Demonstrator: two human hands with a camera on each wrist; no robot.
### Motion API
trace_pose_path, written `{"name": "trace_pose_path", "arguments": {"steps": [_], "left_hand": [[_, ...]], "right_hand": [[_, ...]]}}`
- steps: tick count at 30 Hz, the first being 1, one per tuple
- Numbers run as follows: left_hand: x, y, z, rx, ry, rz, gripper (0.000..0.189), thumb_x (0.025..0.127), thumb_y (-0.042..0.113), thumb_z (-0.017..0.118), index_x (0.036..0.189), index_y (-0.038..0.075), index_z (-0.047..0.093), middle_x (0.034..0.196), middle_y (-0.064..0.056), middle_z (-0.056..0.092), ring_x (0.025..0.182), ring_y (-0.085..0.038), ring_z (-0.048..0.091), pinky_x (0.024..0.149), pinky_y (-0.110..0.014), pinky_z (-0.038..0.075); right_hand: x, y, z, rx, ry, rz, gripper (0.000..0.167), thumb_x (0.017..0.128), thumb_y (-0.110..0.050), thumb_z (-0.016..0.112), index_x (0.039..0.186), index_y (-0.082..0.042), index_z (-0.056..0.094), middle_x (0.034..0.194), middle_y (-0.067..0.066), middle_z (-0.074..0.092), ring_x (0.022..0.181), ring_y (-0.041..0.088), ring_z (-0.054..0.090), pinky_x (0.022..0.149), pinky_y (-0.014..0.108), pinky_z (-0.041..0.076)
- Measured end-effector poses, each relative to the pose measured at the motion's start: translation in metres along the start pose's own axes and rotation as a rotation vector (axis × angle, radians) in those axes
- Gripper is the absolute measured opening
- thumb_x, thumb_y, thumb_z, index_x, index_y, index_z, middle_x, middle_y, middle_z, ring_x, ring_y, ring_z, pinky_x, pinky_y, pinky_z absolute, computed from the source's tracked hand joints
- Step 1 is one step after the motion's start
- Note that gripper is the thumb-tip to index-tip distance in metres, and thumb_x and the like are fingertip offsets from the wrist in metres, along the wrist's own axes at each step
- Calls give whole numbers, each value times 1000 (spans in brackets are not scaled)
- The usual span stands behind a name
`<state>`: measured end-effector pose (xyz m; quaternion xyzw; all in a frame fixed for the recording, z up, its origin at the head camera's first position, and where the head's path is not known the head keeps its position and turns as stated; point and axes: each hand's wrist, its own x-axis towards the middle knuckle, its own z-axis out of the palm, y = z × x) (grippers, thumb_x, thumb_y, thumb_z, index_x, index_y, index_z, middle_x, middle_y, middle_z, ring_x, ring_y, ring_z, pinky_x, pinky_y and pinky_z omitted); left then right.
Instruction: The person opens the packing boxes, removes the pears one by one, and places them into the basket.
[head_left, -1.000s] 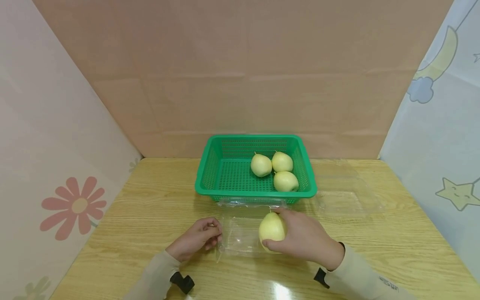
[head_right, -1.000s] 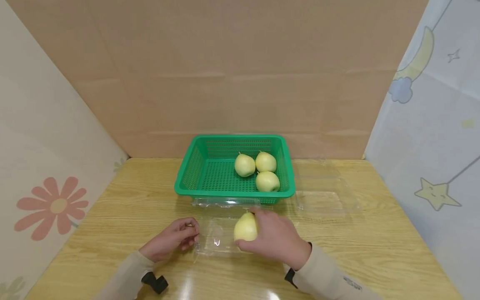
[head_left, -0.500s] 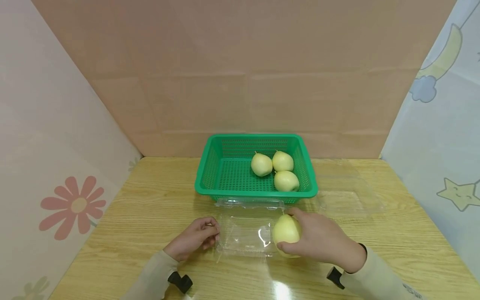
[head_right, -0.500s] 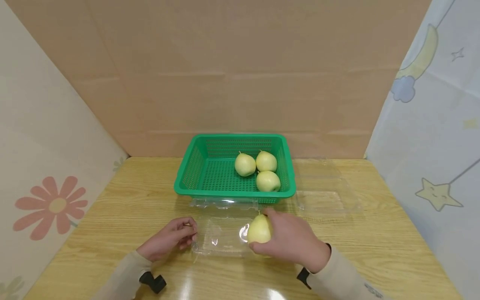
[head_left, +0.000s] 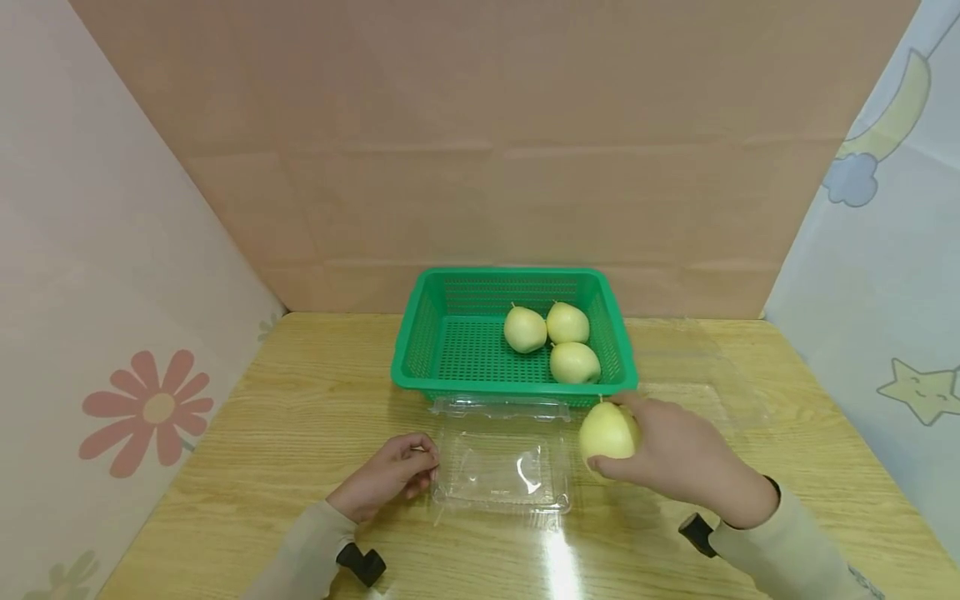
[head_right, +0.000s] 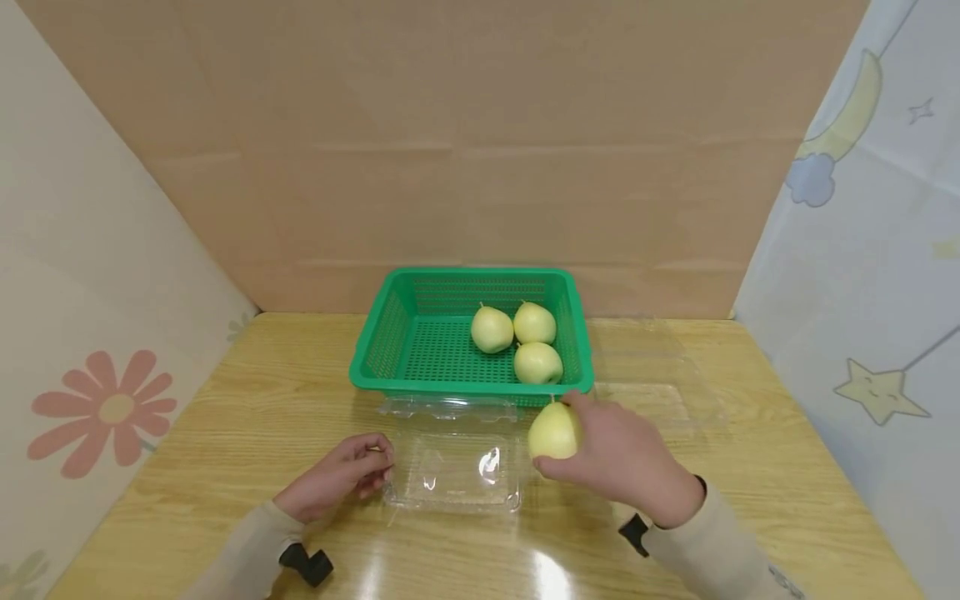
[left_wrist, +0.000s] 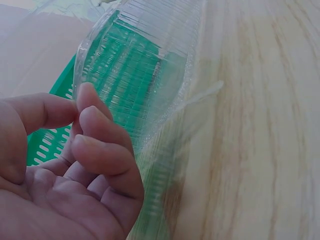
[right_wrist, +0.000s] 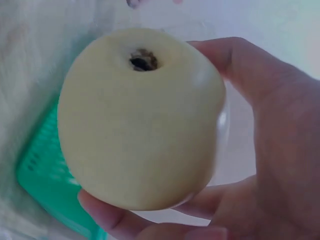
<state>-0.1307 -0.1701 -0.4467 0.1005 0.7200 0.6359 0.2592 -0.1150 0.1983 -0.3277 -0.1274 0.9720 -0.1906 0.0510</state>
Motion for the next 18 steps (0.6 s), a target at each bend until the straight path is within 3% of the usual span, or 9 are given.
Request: {"name": "trace_pose_path", "arguments": {"steps": [7,12,18], "left_hand": [[1,1,1,-3,-2,-7,15,103,15,53,98,1,54,82,-2,60,64,-10,49,54,-19,40],[1,0,1,-6,0,-12,17,103,15,53,100,-2,53,82,-3,60,64,-10,48,54,-19,40],[1,1,2,-11,2,-14,16,103,15,53,99,-1,54,81,-3,60,63,-9,48,54,-19,40]], "right_hand": [[17,3,-23,2,86,-7,74,75,-59,79,126,-10,59,86,0,66,70,14,57,55,33,43],[40,1,-33,33,95,-25,78,77,-59,77,133,-10,56,96,4,69,76,17,60,60,33,45],[77,-7,-38,45,63,-39,83,78,-57,76,139,-7,50,95,5,67,74,19,60,61,33,46]]}}
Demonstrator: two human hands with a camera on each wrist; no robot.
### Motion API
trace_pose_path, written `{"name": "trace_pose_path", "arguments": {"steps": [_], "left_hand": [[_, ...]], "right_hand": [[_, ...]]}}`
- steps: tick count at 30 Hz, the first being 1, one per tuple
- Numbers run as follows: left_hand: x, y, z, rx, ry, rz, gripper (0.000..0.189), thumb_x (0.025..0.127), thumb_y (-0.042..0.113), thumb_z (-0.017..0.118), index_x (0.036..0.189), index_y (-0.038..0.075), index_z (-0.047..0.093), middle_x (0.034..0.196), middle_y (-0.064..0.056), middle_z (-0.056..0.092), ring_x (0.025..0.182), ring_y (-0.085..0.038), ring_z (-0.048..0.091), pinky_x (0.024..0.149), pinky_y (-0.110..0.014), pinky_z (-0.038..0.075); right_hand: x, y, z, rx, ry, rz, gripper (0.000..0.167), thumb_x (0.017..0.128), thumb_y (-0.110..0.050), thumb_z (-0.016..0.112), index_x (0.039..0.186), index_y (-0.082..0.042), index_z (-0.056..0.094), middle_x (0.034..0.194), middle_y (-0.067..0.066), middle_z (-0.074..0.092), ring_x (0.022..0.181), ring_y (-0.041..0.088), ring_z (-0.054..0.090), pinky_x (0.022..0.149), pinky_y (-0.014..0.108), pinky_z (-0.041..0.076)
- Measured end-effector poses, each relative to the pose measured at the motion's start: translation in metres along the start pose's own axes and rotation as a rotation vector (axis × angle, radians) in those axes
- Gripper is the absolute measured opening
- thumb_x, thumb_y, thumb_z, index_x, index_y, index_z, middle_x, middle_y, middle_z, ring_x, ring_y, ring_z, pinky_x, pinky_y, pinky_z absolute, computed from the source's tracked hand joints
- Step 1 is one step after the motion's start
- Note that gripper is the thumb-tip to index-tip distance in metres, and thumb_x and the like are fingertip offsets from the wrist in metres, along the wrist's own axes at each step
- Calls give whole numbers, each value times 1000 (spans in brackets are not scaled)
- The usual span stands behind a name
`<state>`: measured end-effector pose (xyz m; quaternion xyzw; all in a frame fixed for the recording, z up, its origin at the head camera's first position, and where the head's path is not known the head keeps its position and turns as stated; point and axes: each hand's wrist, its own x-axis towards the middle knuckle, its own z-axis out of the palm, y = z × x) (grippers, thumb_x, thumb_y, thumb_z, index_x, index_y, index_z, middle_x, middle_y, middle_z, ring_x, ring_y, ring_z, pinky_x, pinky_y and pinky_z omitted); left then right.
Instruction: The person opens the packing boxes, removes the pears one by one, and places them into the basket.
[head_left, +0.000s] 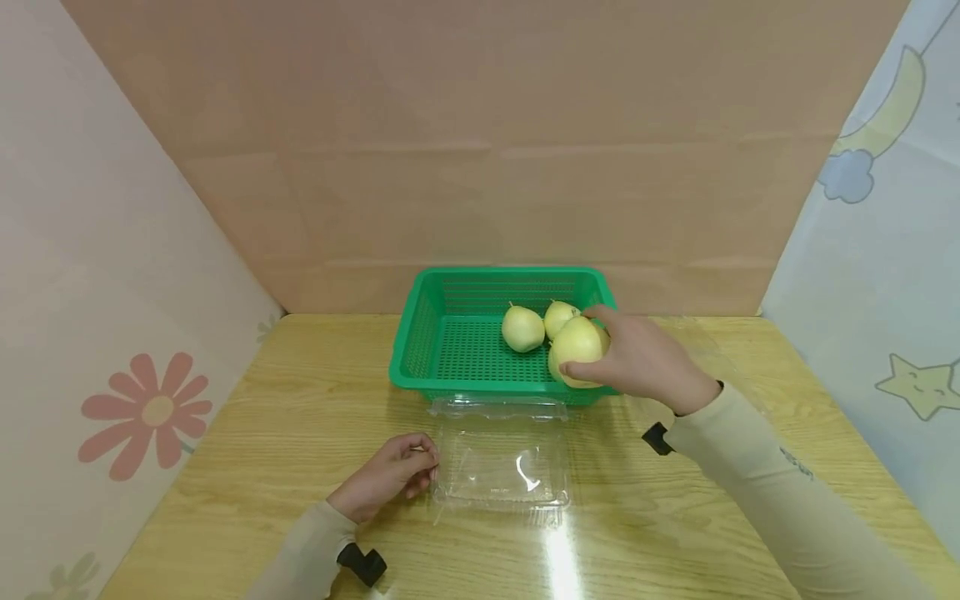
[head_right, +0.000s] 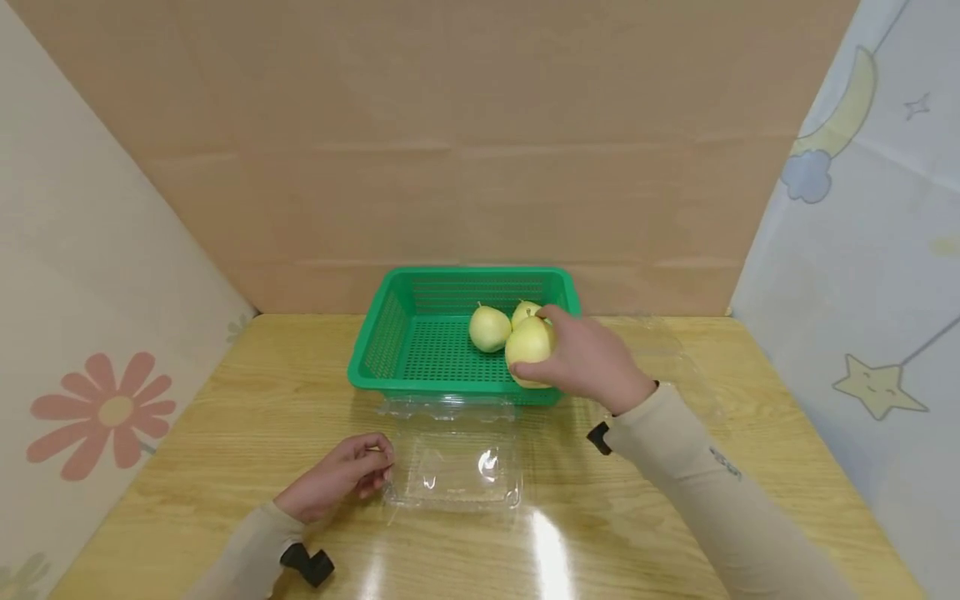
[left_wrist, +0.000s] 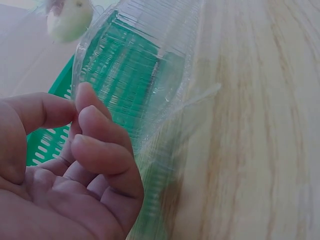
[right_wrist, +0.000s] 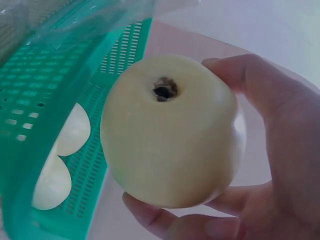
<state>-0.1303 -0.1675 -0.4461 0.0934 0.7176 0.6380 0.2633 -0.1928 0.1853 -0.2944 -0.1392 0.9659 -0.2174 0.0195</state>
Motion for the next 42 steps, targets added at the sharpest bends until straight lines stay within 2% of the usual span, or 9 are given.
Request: {"name": "trace_pose_path", "arguments": {"steps": [4,9,15,18,25,31,38,42], "left_hand": [[0,1,0,8,-2,-1,17,103,15,53,99,-1,54,81,-3,61,63,-9,48,54,-20,39],[1,0,-1,12,2,-1,17,103,15,53,99,-2,54,81,-3,61,62,-10,48,54,-20,39],[0,-1,1,-3,0,-7,15,103,15,53,99,0,54,81,-3,61,63,-10,48,54,-20,40],[0,-1,1,-6,1,-5,16,103,15,53,99,-1,54,81,-3,61,62,-9,48,53,-20,40],[1,0,1,-7,-1,12,16,104,14,53,99,-2,54,80,-3,62,62,-9,48,52,-19,39],[0,0,1,-15,-8,6,15,104,14,53,99,0,54,80,-2,62,62,-9,48,52,-19,39],[-1,0,0,-10,-11,2,15,104,15,53,99,0,54,80,-2,62,62,-9,49,53,-20,40],[-3,0,0,-5,-20,0,15,103,15,53,99,0,53,81,-3,62,64,-10,49,54,-20,40]], "right_hand": [[27,-8,2,-14,-55,8,83,76,-57,76,140,-11,50,99,4,68,75,21,61,60,33,46],[60,-15,11,-59,-122,-65,79,75,-55,78,136,-12,55,104,3,68,85,22,61,65,34,47],[90,-19,26,-148,-275,-139,78,76,-53,76,138,-11,54,108,5,65,97,26,53,69,36,49],[101,-22,33,-161,-335,-159,75,77,-50,76,135,-8,55,113,7,64,99,26,55,73,38,50],[116,-30,46,-217,-437,-127,62,78,-45,76,128,-11,58,113,5,63,92,22,58,73,38,50],[123,-32,58,-253,-442,-130,52,79,-42,77,116,-10,60,105,4,63,90,21,59,73,36,51],[127,-35,63,-309,-471,-121,55,80,-45,79,116,-10,57,104,3,62,90,21,59,77,37,51],[126,-34,65,-322,-495,-87,51,80,-42,79,116,-14,56,106,1,60,91,21,58,78,38,50]]}}
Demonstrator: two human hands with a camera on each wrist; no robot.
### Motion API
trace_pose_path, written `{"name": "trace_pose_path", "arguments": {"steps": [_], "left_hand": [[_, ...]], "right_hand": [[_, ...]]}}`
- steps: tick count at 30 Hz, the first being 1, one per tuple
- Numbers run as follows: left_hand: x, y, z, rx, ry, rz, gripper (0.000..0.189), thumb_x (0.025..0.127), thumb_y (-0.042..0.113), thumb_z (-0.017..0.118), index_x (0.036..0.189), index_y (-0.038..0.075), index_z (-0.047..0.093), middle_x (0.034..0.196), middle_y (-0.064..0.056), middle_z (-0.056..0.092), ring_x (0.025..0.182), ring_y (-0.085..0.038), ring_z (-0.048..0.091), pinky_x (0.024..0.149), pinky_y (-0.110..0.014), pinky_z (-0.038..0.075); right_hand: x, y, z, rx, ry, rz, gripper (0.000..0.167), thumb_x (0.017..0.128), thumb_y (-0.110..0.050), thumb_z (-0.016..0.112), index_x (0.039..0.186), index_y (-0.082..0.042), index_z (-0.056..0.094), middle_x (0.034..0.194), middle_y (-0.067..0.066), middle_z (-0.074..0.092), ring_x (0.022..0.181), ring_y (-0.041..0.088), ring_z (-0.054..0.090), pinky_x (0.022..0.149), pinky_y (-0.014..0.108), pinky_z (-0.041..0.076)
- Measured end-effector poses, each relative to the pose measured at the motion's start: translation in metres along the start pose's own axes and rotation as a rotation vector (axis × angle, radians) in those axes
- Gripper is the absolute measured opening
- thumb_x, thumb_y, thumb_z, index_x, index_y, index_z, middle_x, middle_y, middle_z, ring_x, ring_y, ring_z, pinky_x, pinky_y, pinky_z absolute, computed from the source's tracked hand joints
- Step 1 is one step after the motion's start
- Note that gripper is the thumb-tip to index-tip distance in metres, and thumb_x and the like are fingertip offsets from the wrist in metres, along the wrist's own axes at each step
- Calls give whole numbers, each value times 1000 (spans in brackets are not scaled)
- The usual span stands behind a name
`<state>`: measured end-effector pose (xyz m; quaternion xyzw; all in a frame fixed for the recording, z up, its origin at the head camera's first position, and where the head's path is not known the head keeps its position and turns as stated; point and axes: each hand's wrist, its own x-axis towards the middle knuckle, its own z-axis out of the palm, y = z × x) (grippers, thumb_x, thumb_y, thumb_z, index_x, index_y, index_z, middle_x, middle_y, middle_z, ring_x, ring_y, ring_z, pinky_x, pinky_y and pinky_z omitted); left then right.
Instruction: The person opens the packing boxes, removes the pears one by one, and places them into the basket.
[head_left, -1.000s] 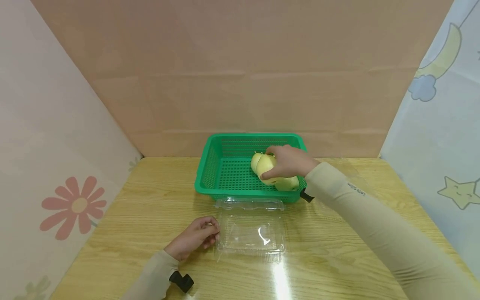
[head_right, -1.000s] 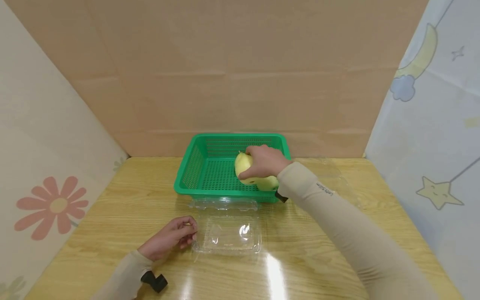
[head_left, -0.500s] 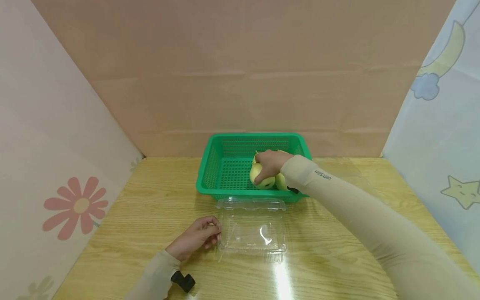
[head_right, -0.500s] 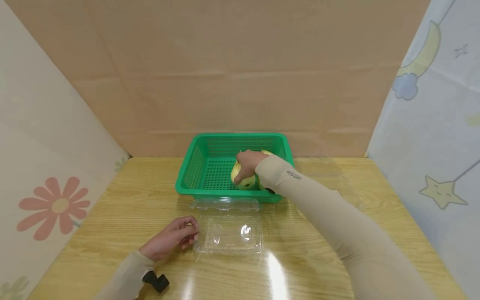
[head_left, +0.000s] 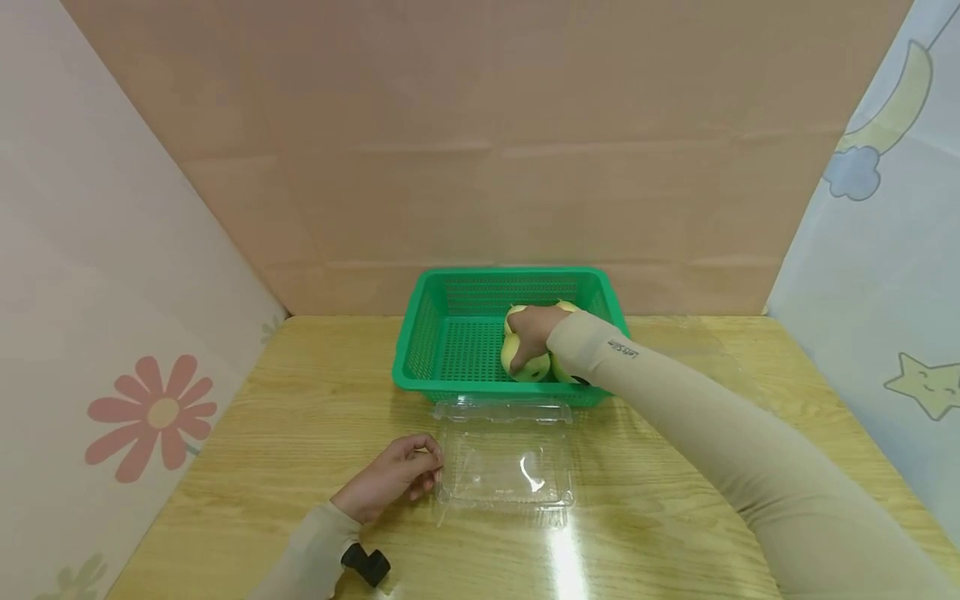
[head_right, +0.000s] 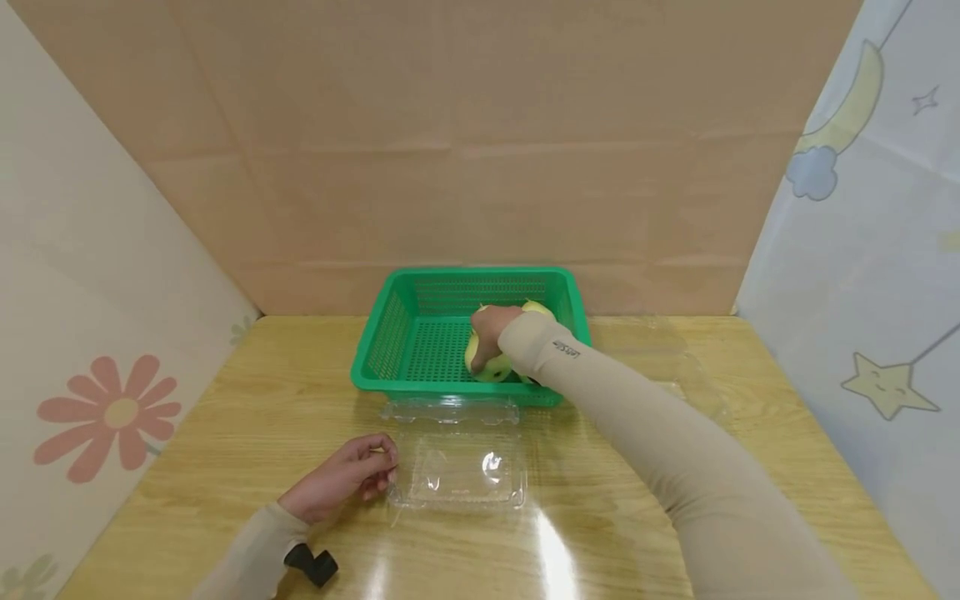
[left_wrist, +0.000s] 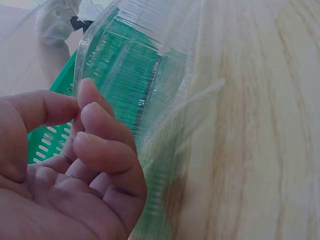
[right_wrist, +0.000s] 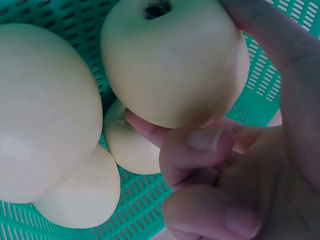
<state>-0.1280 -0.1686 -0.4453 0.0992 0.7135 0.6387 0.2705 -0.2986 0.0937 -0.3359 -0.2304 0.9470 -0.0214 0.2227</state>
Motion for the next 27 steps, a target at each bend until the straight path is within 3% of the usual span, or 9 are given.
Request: {"name": "trace_pose_path", "arguments": {"steps": [5,15,27], "left_hand": [[-2,0,0,2,-3,0,16,104,16,53,100,0,53,82,-3,61,64,-10,49,54,-20,40],[-1,1,0,9,1,12,15,104,15,53,99,1,53,81,-2,61,63,-10,49,53,-19,39],[-3,2,2,18,23,-8,14,102,14,54,97,1,53,79,-3,59,64,-12,47,54,-20,39]], "right_hand": [[-4,-2,1,19,-29,30,50,81,-39,80,119,-17,57,110,-1,59,97,20,57,82,38,49],[-3,-4,0,-17,-74,35,50,82,-42,80,120,-18,56,108,0,59,95,21,55,78,41,49],[-6,-3,4,35,-87,73,63,81,-42,81,133,-22,53,123,0,58,107,21,54,84,44,50]]}}
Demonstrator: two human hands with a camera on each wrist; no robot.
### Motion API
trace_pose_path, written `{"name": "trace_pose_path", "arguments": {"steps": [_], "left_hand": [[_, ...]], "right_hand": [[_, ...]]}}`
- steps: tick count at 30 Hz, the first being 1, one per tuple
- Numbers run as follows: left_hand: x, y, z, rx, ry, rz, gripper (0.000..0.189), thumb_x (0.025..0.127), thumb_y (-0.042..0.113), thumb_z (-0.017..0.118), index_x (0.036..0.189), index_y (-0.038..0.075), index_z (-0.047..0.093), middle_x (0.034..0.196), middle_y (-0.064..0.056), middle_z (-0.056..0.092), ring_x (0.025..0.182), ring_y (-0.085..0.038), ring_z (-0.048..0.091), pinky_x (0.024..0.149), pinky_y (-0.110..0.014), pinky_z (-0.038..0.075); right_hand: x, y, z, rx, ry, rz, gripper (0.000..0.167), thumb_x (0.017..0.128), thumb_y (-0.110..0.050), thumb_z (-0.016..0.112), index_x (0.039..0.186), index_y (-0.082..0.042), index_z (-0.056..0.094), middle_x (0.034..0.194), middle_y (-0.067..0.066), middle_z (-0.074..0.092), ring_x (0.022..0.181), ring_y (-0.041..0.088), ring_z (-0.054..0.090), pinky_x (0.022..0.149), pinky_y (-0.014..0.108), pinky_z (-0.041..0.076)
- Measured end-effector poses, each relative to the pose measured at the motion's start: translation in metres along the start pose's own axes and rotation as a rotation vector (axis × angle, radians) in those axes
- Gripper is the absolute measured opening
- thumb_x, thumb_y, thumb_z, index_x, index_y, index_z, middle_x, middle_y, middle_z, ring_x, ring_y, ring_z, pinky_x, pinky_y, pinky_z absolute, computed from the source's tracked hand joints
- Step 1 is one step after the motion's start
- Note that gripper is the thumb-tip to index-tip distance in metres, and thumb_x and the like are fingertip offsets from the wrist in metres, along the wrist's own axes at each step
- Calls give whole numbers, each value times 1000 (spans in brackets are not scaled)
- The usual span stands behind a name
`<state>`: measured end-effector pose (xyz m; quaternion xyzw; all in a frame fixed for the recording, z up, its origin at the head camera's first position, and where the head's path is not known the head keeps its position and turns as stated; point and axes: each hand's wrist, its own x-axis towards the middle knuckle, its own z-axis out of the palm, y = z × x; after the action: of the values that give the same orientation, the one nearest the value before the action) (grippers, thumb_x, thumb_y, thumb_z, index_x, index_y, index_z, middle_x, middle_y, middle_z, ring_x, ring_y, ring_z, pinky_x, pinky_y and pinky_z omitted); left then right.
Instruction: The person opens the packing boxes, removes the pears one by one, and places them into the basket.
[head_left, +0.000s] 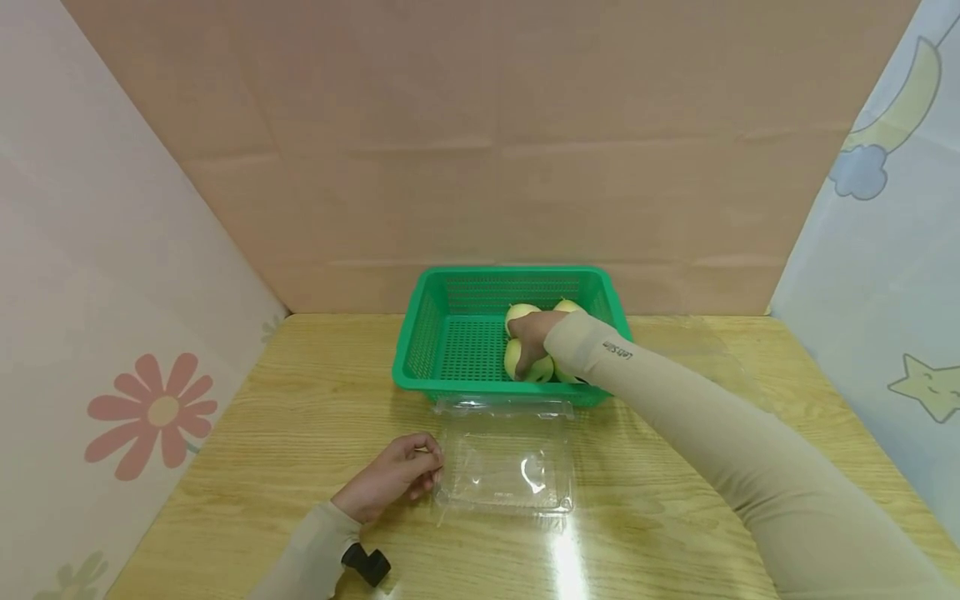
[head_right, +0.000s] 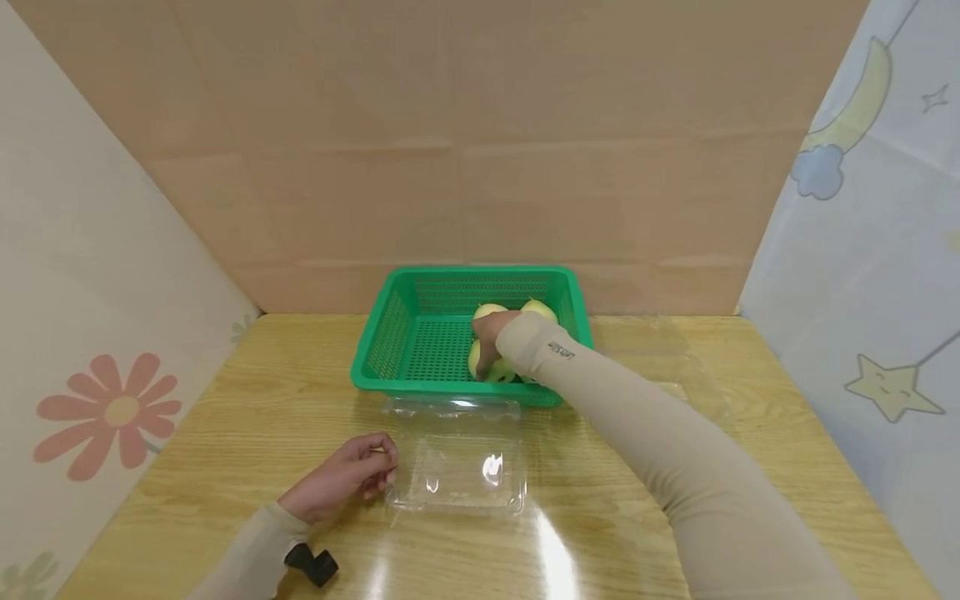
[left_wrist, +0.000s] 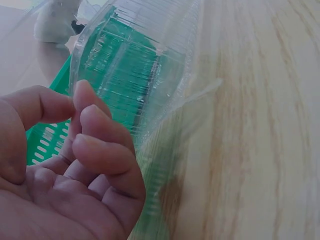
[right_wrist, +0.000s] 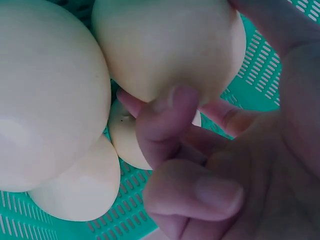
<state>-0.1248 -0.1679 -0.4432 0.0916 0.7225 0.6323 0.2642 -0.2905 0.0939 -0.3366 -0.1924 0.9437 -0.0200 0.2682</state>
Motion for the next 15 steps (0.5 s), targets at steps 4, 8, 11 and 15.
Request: {"name": "trace_pose_path", "arguments": {"steps": [4,8,11,15], "left_hand": [[0,-1,-1,6,32,-21,12,101,13,54,95,2,53,75,-3,58,61,-11,46,53,-21,38],[-2,-4,-2,10,85,-52,7,97,9,54,91,4,53,71,-2,57,59,-11,45,53,-21,37],[-4,-5,-4,10,115,-58,5,95,6,53,90,5,53,69,-1,57,59,-11,44,52,-21,37],[-8,-6,-8,20,162,-56,3,93,5,52,89,5,53,67,0,54,58,-11,43,51,-21,36]], "right_hand": [[0,4,-1,13,-16,6,60,80,-46,81,126,-19,54,119,1,59,100,21,55,80,43,49],[-6,8,-5,74,-29,22,72,82,-51,78,138,-15,49,132,7,57,98,24,59,81,43,49],[-15,12,-9,125,-12,20,80,85,-52,74,148,-14,41,143,9,51,100,27,63,83,45,50],[-28,22,-10,169,54,-19,71,90,-47,69,146,-10,44,145,14,50,117,38,59,89,50,49]]}}
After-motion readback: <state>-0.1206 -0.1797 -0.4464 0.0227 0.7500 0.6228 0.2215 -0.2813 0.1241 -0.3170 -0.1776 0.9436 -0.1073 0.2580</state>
